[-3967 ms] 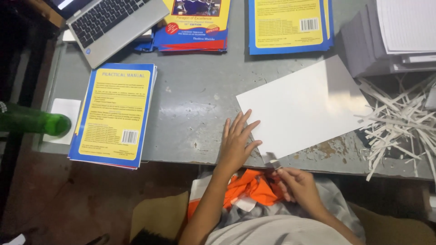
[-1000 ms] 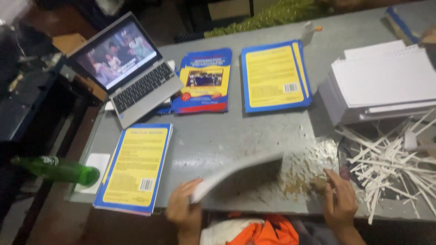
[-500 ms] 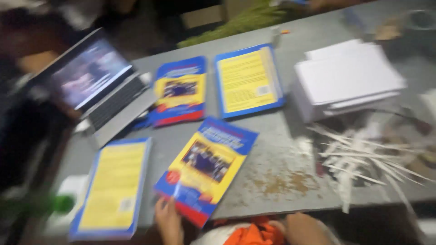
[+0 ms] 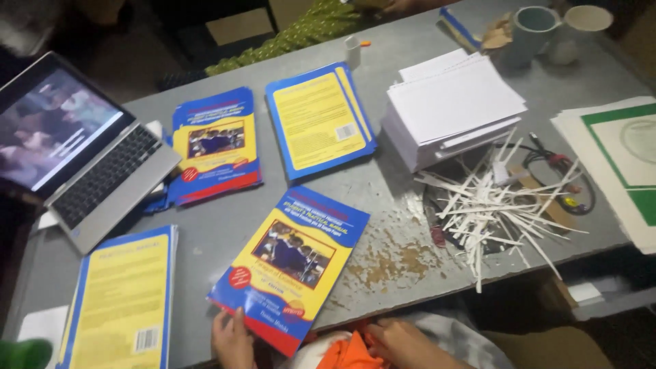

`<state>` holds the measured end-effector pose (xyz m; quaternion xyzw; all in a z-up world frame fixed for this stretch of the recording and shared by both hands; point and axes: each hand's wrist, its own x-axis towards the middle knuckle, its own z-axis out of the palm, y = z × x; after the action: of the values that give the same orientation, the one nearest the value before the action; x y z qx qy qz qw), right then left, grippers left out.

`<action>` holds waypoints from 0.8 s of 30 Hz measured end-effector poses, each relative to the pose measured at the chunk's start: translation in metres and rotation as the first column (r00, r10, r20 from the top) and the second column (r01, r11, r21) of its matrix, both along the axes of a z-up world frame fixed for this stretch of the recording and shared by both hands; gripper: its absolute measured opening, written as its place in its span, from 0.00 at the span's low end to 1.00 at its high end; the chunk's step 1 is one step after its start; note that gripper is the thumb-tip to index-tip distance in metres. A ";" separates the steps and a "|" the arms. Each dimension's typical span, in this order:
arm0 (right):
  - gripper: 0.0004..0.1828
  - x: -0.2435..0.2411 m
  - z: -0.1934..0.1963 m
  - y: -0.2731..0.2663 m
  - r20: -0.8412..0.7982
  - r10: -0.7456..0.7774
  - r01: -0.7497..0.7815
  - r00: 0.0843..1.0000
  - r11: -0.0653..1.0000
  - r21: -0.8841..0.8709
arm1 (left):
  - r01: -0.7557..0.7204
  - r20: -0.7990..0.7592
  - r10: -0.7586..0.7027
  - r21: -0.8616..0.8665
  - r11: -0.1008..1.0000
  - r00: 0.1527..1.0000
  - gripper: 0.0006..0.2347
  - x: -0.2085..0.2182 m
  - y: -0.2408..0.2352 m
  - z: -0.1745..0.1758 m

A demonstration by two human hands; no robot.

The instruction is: Trimming the edges of paper booklets using a utility knife and a ruler on a production table.

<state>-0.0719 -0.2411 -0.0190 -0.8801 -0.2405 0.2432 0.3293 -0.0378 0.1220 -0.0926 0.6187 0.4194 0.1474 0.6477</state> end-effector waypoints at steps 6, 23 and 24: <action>0.08 -0.007 -0.084 0.008 0.203 0.047 -0.009 0.978 0.983 -0.184 | 0.103 -0.057 -0.103 -0.004 0.995 0.993 0.17 -0.004 -0.028 0.059; 0.06 0.039 0.052 -0.013 -0.223 -0.714 0.676 0.664 0.445 0.587 | 0.299 -0.036 -0.301 -0.057 0.953 0.953 0.29 -0.005 -0.028 0.083; 0.05 0.046 0.062 -0.010 -0.091 -0.776 0.594 0.625 0.397 0.700 | 0.295 -0.044 -0.298 -0.072 0.953 0.953 0.29 -0.006 -0.029 0.084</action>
<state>-0.0262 -0.2506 0.0427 -0.7387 0.0371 -0.1331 0.6597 -0.0433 0.0934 -0.0086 0.6573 0.3436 0.0181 0.6705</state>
